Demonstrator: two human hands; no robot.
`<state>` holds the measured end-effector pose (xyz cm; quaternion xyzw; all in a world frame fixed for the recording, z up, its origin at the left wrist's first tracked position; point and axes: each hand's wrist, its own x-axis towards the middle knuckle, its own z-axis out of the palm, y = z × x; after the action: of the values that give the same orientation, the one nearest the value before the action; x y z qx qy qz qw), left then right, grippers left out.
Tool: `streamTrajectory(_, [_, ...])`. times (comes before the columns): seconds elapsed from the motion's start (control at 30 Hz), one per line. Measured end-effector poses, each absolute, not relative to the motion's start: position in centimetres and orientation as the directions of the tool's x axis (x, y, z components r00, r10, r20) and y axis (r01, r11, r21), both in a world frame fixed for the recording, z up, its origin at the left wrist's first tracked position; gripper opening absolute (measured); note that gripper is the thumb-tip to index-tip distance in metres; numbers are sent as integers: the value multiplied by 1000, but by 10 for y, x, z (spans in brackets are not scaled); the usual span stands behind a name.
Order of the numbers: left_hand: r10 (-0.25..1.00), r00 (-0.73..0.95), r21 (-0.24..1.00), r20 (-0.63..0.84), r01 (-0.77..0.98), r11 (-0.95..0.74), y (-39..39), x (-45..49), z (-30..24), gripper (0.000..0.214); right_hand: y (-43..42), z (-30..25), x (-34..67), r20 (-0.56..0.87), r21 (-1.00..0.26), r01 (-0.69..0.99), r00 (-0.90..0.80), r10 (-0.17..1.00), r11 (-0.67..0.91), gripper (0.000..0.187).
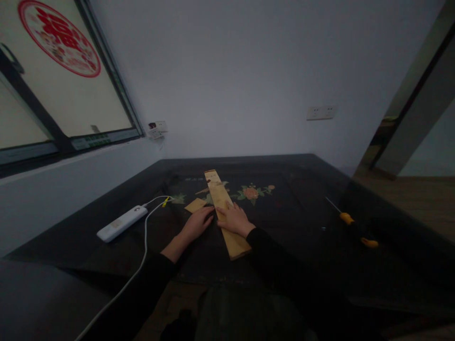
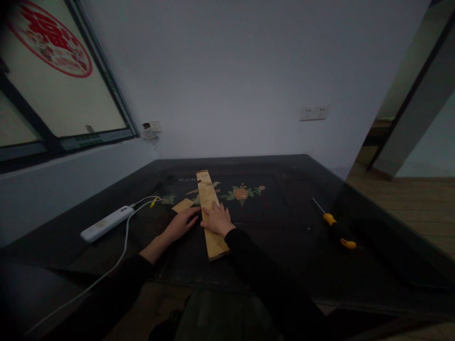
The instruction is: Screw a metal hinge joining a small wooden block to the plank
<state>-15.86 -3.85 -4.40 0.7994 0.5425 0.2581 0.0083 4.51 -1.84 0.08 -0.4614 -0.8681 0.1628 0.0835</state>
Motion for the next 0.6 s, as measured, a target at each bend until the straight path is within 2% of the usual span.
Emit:
streamTrajectory(0.13, [885, 107, 315, 453, 910, -271, -37, -172, -36, 37, -17, 1, 43, 2, -351, 776, -559, 829, 524, 65])
streamTrajectory(0.27, [882, -77, 276, 464, 959, -61, -35, -193, -38, 33, -28, 2, 45, 30, -336, 792, -532, 846, 510, 62])
streamTrajectory(0.43, [911, -58, 216, 409, 976, -35, -34, -201, -48, 35, -57, 1, 62, -31, -363, 787, -545, 838, 498, 77])
streamTrajectory(0.6, [943, -36, 177, 331, 984, -25, -31, -198, -50, 39, -76, -2, 77, -30, -353, 763, -587, 809, 541, 69])
